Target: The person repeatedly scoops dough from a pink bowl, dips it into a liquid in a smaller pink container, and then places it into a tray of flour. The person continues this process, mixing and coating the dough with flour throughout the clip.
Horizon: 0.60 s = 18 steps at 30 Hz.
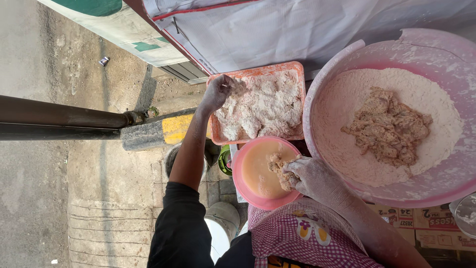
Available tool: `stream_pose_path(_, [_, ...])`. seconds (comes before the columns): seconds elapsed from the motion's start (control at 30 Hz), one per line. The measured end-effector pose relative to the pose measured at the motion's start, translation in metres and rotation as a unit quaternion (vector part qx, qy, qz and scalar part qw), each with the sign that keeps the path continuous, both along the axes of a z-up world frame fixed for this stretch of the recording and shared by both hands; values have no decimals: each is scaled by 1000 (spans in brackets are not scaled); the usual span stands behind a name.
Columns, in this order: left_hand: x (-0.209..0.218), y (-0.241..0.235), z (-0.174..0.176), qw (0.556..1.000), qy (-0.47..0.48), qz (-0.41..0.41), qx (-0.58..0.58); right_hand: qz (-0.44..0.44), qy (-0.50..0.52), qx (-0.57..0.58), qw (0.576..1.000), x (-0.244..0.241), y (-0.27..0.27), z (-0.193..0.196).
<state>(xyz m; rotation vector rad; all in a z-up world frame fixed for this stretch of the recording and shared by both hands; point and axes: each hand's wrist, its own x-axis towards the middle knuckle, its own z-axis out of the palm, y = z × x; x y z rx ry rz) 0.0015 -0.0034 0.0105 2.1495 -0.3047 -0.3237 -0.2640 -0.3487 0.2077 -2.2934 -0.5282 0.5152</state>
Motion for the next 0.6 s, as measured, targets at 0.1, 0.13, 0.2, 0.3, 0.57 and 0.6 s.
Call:
stream_pose_path(0.1, [-15,4,6,963,-155,-132,179,6,-26,15,1000,3,2,1])
stream_pose_path(0.13, [-24,5,3,934,-175,-167,262,5,-18,4,1000,3,3,2])
stream_pose_path(0.2, [-47,14,-9,857,-226,-244,393,8,-5,-17,1000,2,6,3])
stream_pose_path(0.3, [-64,38,-26,739,-292,-338,504,14,24,-14,999,6,9,5])
stream_pose_path(0.57, [-53,31,-47,717,-260,-355,540,19,9,-18,1000,3,11,-4])
stream_pose_path(0.6, [-48,26,-44,772,-229,-314,504,17,2,-12,1000,5,9,-4])
